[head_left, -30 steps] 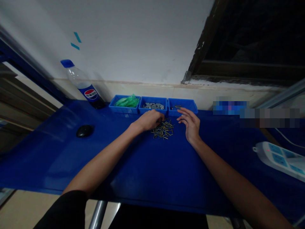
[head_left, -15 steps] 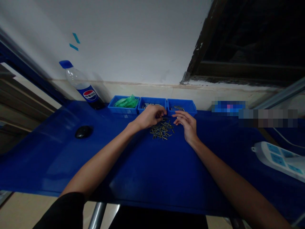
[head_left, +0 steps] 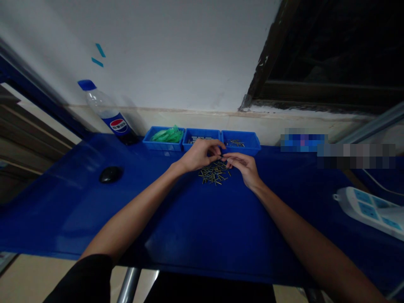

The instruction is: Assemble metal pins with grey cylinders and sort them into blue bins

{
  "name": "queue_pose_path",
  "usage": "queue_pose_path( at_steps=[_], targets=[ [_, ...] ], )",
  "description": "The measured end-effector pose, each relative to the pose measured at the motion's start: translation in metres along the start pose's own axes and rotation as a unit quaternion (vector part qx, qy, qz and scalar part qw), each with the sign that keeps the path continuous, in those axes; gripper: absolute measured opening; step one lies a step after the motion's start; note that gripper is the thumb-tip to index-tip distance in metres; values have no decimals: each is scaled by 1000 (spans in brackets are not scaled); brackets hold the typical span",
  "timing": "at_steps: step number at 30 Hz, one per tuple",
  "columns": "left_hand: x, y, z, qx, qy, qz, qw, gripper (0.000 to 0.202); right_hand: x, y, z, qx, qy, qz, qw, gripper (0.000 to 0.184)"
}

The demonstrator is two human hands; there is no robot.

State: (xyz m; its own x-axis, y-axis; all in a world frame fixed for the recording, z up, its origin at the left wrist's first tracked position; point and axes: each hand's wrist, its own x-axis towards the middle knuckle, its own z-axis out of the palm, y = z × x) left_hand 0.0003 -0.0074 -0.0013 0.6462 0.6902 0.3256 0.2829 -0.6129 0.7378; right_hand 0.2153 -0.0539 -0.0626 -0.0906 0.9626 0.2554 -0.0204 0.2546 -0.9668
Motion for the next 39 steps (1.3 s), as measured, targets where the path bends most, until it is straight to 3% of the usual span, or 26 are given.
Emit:
queue_pose_path(
  at_steps=[9, 13, 17, 22, 39],
  targets=[
    [-1, 0, 1, 45, -20, -4, 999, 21, 1, 3, -2, 25, 8, -4, 1000, 17],
    [0, -6, 0, 157, -67, -6, 985, 15, 2, 5, -3, 30, 98, -19, 995, 18],
    [-1, -14, 4, 198, -132, 24, 971, 29, 3, 5, -6, 42, 177, -32, 983, 32],
    [-3, -18, 8, 233, -165, 28, 958, 35, 4, 5, -5, 33, 172, -23, 984, 44],
    [-3, -7, 4, 287, -149, -4, 946, 21, 3, 6, -4, 32, 125, -32, 991, 26]
  ],
)
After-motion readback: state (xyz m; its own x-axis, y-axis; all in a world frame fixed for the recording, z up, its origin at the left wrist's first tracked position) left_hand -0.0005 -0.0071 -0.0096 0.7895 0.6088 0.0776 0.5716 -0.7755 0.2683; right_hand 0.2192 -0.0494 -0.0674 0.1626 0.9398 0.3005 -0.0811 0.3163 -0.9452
